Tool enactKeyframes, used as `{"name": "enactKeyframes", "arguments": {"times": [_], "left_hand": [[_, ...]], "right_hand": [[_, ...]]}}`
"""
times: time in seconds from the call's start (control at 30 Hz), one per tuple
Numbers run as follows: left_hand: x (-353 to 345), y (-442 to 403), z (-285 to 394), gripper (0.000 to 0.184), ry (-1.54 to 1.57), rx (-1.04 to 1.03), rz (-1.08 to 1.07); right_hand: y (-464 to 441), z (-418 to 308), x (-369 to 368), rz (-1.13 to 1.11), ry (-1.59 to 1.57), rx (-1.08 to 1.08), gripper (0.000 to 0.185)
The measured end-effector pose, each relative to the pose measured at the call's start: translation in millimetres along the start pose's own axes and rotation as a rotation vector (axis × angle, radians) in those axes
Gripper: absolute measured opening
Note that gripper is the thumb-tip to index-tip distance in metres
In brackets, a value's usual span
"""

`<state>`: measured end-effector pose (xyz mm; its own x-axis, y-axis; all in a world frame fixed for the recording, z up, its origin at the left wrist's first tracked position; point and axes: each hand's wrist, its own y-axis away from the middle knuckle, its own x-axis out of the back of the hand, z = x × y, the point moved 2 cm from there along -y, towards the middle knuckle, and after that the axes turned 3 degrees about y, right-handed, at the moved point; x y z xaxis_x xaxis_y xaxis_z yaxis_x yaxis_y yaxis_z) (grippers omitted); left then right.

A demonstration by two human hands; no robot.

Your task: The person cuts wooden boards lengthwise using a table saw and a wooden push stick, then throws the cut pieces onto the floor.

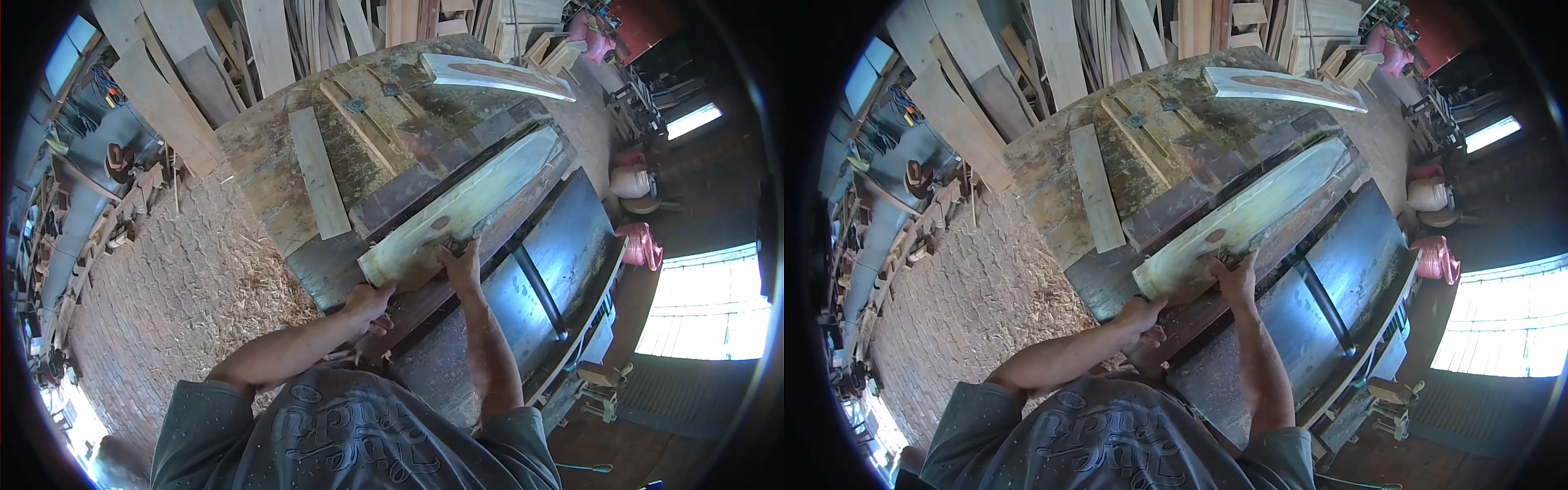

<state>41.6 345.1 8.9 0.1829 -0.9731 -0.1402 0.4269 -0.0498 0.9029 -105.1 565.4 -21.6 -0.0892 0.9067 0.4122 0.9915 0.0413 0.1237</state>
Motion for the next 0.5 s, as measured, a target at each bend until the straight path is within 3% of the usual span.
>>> {"name": "enactKeyframes", "arguments": {"times": [0.07,0.17,0.23,0.5], "left_hand": [[-4.4,-3.7,3.2,0.071,0.004,-0.013,0.013],[-11.6,-7.6,9.6,0.071,0.008,-0.006,0.01],[-18.0,-8.1,13.1,0.071,-0.018,-0.029,0.029],[-34.5,-16.3,29.8,0.077,-0.004,-0.071,0.06]], "right_hand": [[-5.0,-1.5,3.1,-0.02,-0.04,0.003,0.112],[-12.2,-1.3,9.3,-0.016,-0.016,-0.009,0.107],[-10.0,-21.1,16.0,-0.084,-0.015,-0.157,0.104],[-24.5,-35.3,27.6,-0.088,0.027,-0.223,0.097]]}}
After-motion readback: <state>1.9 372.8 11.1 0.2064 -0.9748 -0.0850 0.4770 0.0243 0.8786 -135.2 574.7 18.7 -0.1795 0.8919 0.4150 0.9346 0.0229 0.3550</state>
